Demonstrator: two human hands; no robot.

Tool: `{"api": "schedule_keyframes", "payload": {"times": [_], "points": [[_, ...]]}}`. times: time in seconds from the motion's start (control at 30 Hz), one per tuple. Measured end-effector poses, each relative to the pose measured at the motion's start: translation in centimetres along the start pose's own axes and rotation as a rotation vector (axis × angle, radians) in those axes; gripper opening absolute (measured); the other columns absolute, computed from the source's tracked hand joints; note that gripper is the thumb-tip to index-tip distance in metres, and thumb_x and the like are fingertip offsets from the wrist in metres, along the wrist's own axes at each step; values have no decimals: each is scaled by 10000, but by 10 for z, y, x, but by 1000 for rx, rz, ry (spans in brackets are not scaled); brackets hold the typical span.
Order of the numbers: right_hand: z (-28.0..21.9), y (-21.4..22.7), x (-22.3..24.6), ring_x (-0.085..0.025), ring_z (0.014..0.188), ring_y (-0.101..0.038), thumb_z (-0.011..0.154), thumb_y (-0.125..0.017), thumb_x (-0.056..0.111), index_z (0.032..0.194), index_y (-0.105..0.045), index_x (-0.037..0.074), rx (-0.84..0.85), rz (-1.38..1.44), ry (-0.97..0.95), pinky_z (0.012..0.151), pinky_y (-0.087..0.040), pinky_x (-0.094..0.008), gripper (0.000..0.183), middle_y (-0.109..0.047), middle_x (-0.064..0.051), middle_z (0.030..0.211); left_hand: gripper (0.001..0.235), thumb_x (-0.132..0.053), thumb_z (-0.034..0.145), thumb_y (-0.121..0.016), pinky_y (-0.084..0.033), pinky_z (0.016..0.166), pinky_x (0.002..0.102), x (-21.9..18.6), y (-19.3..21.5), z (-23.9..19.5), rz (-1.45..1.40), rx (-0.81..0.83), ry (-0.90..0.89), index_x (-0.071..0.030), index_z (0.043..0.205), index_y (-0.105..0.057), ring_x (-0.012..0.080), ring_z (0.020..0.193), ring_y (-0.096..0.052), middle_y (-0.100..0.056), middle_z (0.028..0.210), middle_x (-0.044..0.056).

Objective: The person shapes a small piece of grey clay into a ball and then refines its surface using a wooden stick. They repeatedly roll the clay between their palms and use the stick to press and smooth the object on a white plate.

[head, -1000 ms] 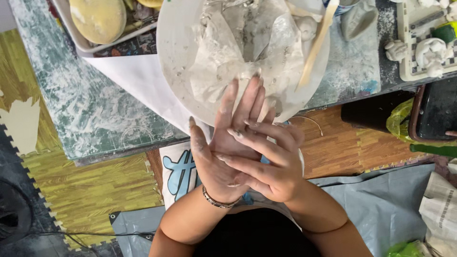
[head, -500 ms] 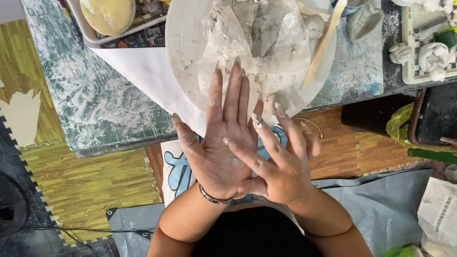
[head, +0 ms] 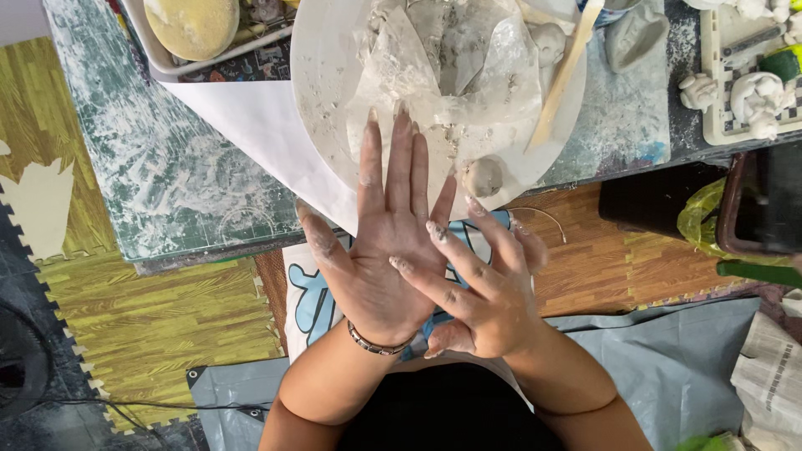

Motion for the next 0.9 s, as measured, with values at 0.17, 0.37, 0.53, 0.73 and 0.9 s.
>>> {"api": "schedule_keyframes", "payload": {"times": [0.17,0.37,0.53,0.73,0.9], "points": [[0,2,-1,-346,1398,-443,1030,-176,734,1311,-745,326,5,49,14,1131,-236,-494,755,-559,-65,1504,922,-769,1024,-141,-14,1367,517,2,4,0,37,-11,14,-176,1730,-118,243,1694,41,-2,1806,71],[-2,2,-4,-349,1400,-434,1027,-177,748,1320,-740,315,-28,-4,17,1130,-240,-500,769,-558,-69,1494,930,-775,1016,-137,-12,1360,506,8,6,1,-7,9,18,-171,1724,-134,232,1687,32,-18,1800,72],[-5,-1,-5,-342,1410,-409,1016,-179,785,1323,-734,345,-1,18,17,1134,-241,-478,772,-534,-74,1509,907,-770,1023,-149,-17,1363,507,10,8,1,-32,-8,38,-155,1690,-155,236,1686,17,-36,1799,78],[-6,-4,-4,-306,1405,-412,994,-233,791,1293,-748,396,-16,24,54,1134,-255,-466,714,-528,-27,1521,933,-767,1016,-167,-36,1358,511,8,10,2,28,-33,47,-171,1734,-170,239,1684,-9,-60,1796,75],[-7,-2,-3,-326,1404,-424,1006,-263,785,1313,-745,375,10,16,38,1131,-271,-466,703,-509,-51,1533,901,-766,1026,-155,-48,1360,516,8,13,3,36,-40,38,-153,1685,-187,246,1688,-12,-64,1799,71]]}}
Point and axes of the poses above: each hand's wrist, its own z-axis towards the middle knuckle, its own y-axis out of the back of the hand, x = y × z, the point moved 3 cm from there along z, towards the middle knuckle
